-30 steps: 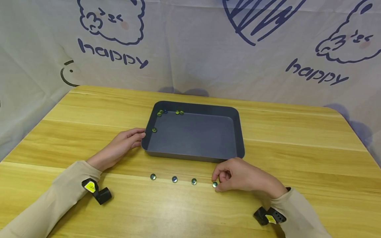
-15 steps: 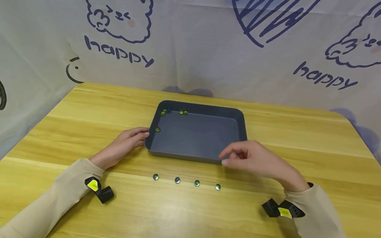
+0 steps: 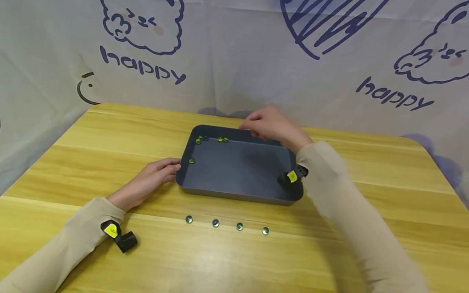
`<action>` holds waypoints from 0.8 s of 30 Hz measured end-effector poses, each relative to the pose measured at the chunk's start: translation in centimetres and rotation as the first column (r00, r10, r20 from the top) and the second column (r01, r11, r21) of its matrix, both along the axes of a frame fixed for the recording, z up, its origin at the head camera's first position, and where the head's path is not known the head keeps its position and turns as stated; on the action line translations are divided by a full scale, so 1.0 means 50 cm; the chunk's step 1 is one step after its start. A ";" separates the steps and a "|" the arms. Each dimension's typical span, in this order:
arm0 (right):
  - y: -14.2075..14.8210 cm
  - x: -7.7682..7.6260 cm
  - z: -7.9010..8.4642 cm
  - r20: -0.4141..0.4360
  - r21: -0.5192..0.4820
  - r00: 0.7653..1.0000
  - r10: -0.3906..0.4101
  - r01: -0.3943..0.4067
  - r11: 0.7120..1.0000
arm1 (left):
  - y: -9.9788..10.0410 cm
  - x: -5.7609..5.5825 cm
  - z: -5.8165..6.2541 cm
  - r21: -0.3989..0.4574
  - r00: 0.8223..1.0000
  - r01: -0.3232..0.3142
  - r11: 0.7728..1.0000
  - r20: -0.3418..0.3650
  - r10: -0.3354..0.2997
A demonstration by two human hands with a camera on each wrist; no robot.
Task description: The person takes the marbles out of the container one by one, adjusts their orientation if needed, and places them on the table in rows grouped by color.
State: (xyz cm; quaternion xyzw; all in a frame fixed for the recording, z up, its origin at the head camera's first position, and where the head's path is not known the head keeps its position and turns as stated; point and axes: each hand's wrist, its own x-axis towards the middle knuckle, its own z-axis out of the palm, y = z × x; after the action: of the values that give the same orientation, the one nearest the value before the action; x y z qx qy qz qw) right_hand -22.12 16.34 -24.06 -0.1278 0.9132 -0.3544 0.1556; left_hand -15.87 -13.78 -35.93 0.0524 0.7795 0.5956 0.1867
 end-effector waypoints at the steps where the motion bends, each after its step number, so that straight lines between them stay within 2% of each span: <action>1: -0.015 -0.011 -0.005 -0.011 0.018 1.000 0.000 0.000 1.000 | -0.002 0.001 0.000 0.000 1.000 -0.003 1.000 0.000 0.003; 3: -0.046 -0.029 -0.018 -0.052 0.066 0.999 0.002 0.001 0.998 | -0.004 0.002 -0.001 0.001 1.000 -0.007 1.000 0.000 0.007; 5: -0.073 -0.043 -0.032 -0.121 0.138 0.991 0.052 -0.035 0.990 | -0.005 0.002 -0.002 0.001 1.000 -0.009 1.000 0.000 0.009; 8: -0.111 -0.060 -0.056 -0.195 0.271 0.972 0.131 -0.075 0.960 | -0.006 0.004 -0.002 0.003 1.000 -0.010 1.000 -0.005 0.010; 10: -0.133 -0.071 -0.070 -0.217 0.320 0.961 0.172 -0.096 0.943 | -0.006 0.004 -0.001 -0.001 1.000 -0.012 1.000 -0.004 0.012; 14: -0.173 -0.088 -0.090 -0.176 0.316 0.978 0.114 -0.053 0.947 | -0.005 0.002 0.001 -0.007 1.000 -0.012 1.000 0.000 0.012; 17: -0.199 -0.098 -0.101 -0.165 0.321 0.985 0.046 0.010 0.947 | -0.003 0.001 0.002 -0.002 1.000 -0.006 1.000 -0.003 0.006; 24: -0.246 -0.109 -0.124 -0.189 0.369 0.979 -0.079 0.145 0.918 | -0.002 0.001 0.004 0.009 1.000 -0.016 1.000 0.006 0.016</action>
State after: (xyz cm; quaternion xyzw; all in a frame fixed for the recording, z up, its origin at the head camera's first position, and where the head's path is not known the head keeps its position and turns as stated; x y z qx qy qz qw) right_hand -27.55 4.06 -30.25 -0.0722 0.9803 -0.1666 0.0782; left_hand -15.80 -13.90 -35.75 0.0453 0.7767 0.6007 0.1837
